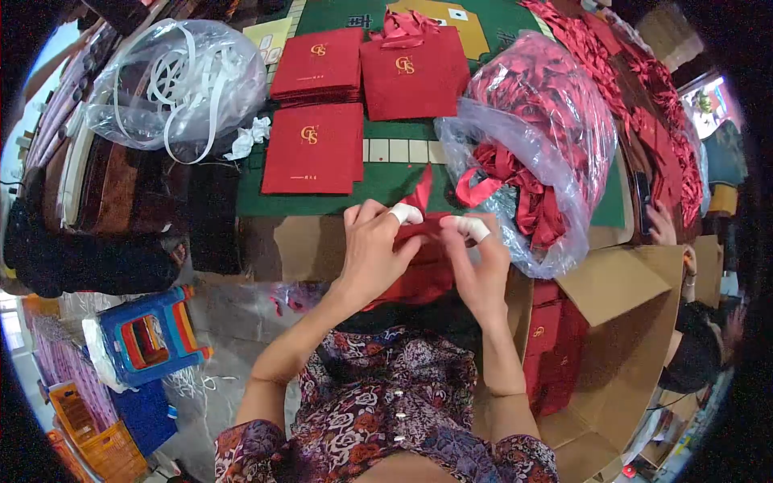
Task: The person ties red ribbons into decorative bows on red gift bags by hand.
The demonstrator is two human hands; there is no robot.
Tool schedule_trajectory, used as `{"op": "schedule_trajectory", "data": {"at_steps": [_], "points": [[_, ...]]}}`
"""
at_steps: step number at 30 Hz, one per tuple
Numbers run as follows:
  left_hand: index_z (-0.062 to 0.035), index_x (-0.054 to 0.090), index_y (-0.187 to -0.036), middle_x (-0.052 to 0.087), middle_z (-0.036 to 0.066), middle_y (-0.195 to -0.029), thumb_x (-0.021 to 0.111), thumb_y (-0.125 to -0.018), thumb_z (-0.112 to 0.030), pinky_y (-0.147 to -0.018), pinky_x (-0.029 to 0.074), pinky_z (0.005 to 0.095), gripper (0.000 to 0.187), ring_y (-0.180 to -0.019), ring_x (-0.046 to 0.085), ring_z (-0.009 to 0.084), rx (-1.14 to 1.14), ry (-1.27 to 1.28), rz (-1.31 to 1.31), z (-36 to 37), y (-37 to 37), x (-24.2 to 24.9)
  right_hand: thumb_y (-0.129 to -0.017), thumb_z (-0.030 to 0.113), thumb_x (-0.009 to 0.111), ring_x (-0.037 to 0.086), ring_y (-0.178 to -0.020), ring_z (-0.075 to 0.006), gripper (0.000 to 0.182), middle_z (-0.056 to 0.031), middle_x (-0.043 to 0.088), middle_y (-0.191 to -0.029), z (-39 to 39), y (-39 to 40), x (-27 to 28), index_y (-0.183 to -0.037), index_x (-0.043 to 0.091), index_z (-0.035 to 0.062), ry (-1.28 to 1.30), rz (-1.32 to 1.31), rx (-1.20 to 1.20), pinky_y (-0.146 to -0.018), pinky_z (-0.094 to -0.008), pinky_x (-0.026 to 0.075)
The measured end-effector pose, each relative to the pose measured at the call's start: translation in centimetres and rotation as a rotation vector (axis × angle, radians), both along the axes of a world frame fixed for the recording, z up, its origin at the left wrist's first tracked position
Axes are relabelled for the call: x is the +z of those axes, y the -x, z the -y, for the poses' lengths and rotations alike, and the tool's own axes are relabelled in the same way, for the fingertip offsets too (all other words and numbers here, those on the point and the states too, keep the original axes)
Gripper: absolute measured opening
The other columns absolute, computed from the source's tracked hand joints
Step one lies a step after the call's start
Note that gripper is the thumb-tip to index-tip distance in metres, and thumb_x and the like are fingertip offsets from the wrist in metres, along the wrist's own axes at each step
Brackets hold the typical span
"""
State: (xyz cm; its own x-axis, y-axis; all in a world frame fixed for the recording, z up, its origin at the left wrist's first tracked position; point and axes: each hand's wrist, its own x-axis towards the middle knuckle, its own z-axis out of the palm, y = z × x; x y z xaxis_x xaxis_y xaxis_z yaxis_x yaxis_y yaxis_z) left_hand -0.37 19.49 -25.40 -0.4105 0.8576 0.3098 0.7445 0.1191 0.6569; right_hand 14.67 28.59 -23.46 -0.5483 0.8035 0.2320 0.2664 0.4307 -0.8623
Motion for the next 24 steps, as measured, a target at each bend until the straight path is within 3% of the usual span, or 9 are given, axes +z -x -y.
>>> {"op": "schedule_trajectory", "data": {"at_steps": [3, 5, 12, 13, 14, 16, 17, 20, 24], "points": [[-0.0136, 0.069, -0.096, 0.069, 0.003, -0.086, 0.081, -0.073, -0.015, -0.089, 0.038, 0.0402, 0.026, -0.090, 0.058, 0.0250, -0.013, -0.041, -0.027, -0.1, -0.5, 0.1, -0.091, 0.007, 0.069, 0.061, -0.082, -0.0205, 0.009, -0.0096, 0.064, -0.091, -1.7, 0.0, 0.4, -0.097, 0.071, 0.0008, -0.065, -0.005, 0.031, -0.072, -0.0302, 0.047], [-0.0141, 0.069, -0.095, 0.069, 0.002, -0.085, 0.081, -0.072, -0.014, -0.089, 0.037, 0.0404, 0.026, -0.090, 0.058, 0.0248, -0.022, -0.071, -0.048, -0.1, -0.9, 0.1, -0.090, 0.011, 0.070, 0.061, -0.083, -0.0249, 0.010, -0.0113, 0.064, -0.091, -2.8, 0.1, 0.1, -0.093, 0.072, 0.0017, -0.282, 0.125, 0.211, -0.073, -0.0339, 0.047], [-0.0128, 0.071, -0.085, 0.068, 0.001, -0.085, 0.079, -0.071, -0.013, -0.088, 0.035, 0.0435, 0.017, -0.091, 0.058, 0.0225, -0.079, -0.162, -0.303, 0.6, -1.8, -0.4, -0.087, 0.016, 0.073, 0.060, -0.086, -0.0299, 0.014, -0.0127, 0.062, -0.086, -5.0, -0.4, 0.5, -0.091, 0.073, 0.0032, -0.116, 0.298, 0.425, -0.077, -0.0386, 0.047], [-0.0124, 0.071, -0.085, 0.067, 0.001, -0.085, 0.079, -0.071, -0.014, -0.088, 0.036, 0.0434, 0.016, -0.091, 0.058, 0.0224, -0.095, -0.167, -0.345, 0.6, -1.8, -0.3, -0.087, 0.014, 0.074, 0.062, -0.080, -0.0218, 0.013, -0.0085, 0.065, -0.084, -5.4, -0.6, 0.1, -0.092, 0.075, 0.0028, -0.206, 0.249, 0.458, -0.074, -0.0354, 0.049], [-0.0120, 0.071, -0.085, 0.067, 0.000, -0.085, 0.078, -0.072, -0.014, -0.087, 0.036, 0.0434, 0.015, -0.091, 0.058, 0.0223, -0.112, -0.171, -0.385, 0.6, -1.8, -0.3, -0.087, 0.014, 0.074, 0.062, -0.080, -0.0218, 0.013, -0.0085, 0.065, -0.084, -5.8, -0.5, -0.2, -0.092, 0.075, 0.0028, -0.202, 0.252, 0.454, -0.074, -0.0354, 0.049], [-0.0115, 0.071, -0.085, 0.067, 0.001, -0.085, 0.078, -0.072, -0.014, -0.087, 0.036, 0.0434, 0.015, -0.091, 0.058, 0.0223, -0.122, -0.188, -0.392, 0.5, -1.5, -0.2, -0.087, 0.011, 0.075, 0.062, -0.075, -0.0106, 0.012, -0.0027, 0.068, -0.084, -6.7, -0.2, -0.6, -0.093, 0.074, 0.0008, 0.362, 0.293, 0.529, -0.069, -0.0281, 0.049], [-0.0110, 0.071, -0.085, 0.067, 0.001, -0.085, 0.077, -0.072, -0.014, -0.087, 0.036, 0.0435, 0.015, -0.091, 0.058, 0.0224, -0.126, -0.205, -0.402, 0.4, -1.4, -0.1, -0.088, 0.011, 0.075, 0.059, -0.074, -0.0034, 0.013, 0.0010, 0.068, -0.082, -7.0, -0.2, -0.9, -0.091, 0.072, -0.0008, 0.401, 0.225, 0.572, -0.064, -0.0222, 0.047], [-0.0109, 0.071, -0.087, 0.067, 0.001, -0.086, 0.078, -0.072, -0.016, -0.089, 0.036, 0.0437, 0.017, -0.091, 0.058, 0.0227, -0.142, -0.211, -0.411, 0.4, -1.1, -0.4, -0.082, 0.022, 0.078, 0.060, -0.072, -0.0120, 0.021, -0.0044, 0.063, -0.080, -6.8, 0.4, -1.0, -0.085, 0.075, 0.0013, 0.511, 0.220, 0.504, -0.065, -0.0285, 0.046], [-0.0111, 0.071, -0.090, 0.068, 0.002, -0.089, 0.079, -0.073, -0.016, -0.091, 0.036, 0.0440, 0.019, -0.092, 0.058, 0.0237, -0.108, -0.162, -0.367, 0.0, -0.2, 0.2, -0.079, 0.022, 0.079, 0.060, -0.071, -0.0112, 0.021, -0.0050, 0.065, -0.079, -5.7, 1.5, -2.7, -0.085, 0.076, 0.0020, 0.450, 0.132, 0.350, -0.065, -0.0271, 0.047]]}}
